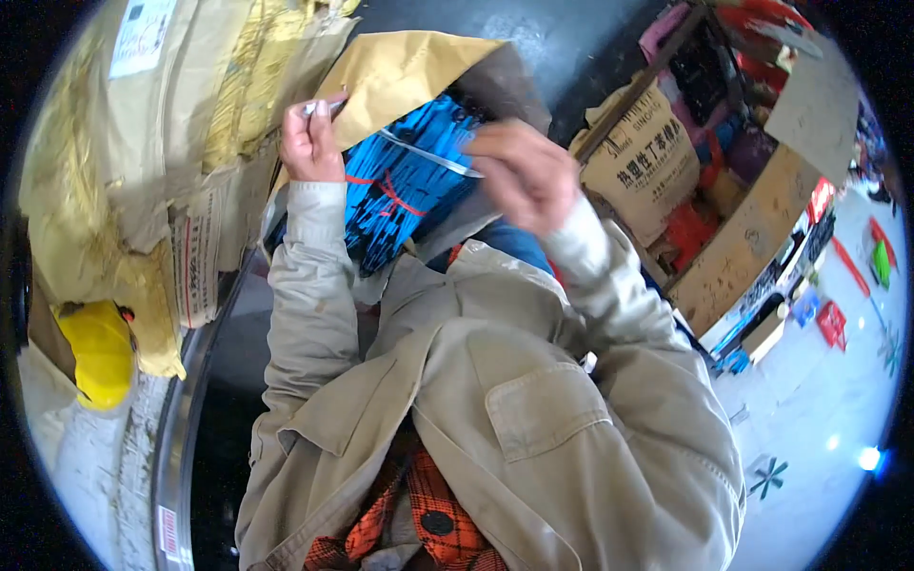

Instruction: Bundling blue rods with plastic ties and placing them into large sacks.

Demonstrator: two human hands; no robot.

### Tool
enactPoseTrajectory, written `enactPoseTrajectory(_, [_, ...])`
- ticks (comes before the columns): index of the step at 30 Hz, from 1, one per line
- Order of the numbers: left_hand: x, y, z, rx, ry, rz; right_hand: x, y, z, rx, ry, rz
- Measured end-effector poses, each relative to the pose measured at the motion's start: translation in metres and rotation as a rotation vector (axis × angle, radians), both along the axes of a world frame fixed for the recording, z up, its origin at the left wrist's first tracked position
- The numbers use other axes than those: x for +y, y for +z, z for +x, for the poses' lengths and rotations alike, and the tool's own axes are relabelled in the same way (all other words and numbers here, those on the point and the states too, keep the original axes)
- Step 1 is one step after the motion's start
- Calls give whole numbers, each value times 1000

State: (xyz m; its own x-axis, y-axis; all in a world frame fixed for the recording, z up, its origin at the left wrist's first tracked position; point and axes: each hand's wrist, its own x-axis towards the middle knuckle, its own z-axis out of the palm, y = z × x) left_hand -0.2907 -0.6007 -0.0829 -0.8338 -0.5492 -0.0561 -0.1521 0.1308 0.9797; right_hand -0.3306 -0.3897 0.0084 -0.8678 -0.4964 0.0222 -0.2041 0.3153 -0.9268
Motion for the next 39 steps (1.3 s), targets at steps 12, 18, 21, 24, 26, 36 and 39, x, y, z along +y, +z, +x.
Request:
enactPoseTrajectory(12, [-26, 0, 3, -42, -21, -57, 51, -211, 110, -137, -489, 438])
enactPoseTrajectory(18, [-8, -29, -25, -30, -15, 90, 108, -311, 135, -660, -544, 28])
enactPoseTrajectory(21, [-46, -29, -9, -1, 86, 206, 57, -236, 112, -432, -172, 454])
enactPoseTrajectory(24, [-44, -26, -16, 60, 121, 301, 53, -172, 109, -18, -163, 322])
enactPoseTrajectory(26, [-46, -22, -14, 115, 166, 390, 49, -111, 99, -500, 78, 457])
enactPoseTrajectory(36, [-25, -8, -2, -51, 110, -81, -97, -110, 12, -105, 191, -48])
enactPoseTrajectory(39, [-32, -2, -5, -50, 103, -215, -132, -121, 0, 4, 81, 114])
